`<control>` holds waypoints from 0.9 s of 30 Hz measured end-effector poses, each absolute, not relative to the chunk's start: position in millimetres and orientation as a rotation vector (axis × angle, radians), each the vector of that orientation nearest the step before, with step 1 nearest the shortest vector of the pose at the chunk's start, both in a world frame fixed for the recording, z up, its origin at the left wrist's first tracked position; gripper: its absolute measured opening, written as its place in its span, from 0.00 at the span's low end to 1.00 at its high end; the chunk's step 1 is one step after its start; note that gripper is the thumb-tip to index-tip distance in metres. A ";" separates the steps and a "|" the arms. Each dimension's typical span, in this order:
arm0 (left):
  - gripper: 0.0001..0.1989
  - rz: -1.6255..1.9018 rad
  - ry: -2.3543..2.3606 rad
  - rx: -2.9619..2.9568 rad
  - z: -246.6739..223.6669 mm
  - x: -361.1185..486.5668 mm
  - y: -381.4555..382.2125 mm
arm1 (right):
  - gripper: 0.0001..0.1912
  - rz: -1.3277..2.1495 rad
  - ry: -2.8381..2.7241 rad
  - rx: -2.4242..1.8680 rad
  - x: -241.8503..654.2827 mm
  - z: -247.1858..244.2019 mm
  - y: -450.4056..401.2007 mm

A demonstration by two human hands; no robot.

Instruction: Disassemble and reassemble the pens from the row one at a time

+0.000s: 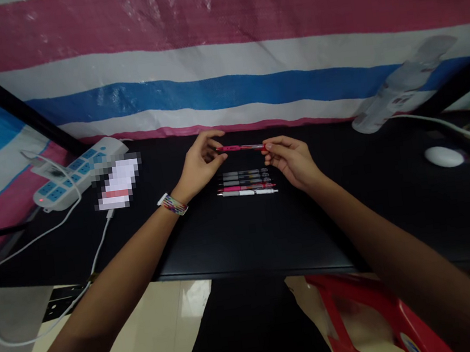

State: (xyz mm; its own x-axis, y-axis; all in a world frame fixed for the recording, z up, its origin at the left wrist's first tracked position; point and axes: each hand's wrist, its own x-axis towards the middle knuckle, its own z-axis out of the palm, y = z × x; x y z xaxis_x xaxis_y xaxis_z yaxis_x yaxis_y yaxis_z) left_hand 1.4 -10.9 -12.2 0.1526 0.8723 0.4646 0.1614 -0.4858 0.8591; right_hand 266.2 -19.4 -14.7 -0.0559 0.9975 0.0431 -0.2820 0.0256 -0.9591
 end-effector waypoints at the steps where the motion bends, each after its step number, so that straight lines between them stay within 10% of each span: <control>1: 0.20 1.376 1.002 1.776 -12.2 1.6 -11.0 | 0.10 1.348 -1.055 -0.946 265.8 -14.8 -19.6; 13: 0.12 1.322 1.042 1.828 -13.5 4.4 -14.2 | 0.14 1.344 -1.072 -0.934 264.9 -16.3 -19.7; 18: 0.26 1.384 1.061 1.930 -17.5 4.8 -12.4 | 0.14 1.339 -1.073 -0.935 263.1 -16.2 -20.4; 27: 0.08 1.318 1.125 1.830 -12.5 5.9 -15.3 | 0.12 1.294 -1.104 -0.968 261.7 -13.8 -22.9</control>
State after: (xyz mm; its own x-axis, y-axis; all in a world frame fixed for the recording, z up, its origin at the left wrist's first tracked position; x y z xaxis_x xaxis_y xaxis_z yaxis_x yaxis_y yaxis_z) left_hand 5.9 -15.3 -12.5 0.1429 0.8920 0.4289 0.2835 -0.4521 0.8457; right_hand 261.7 -22.9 -13.8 -0.0399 0.9966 0.0724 -0.2286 0.0615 -0.9716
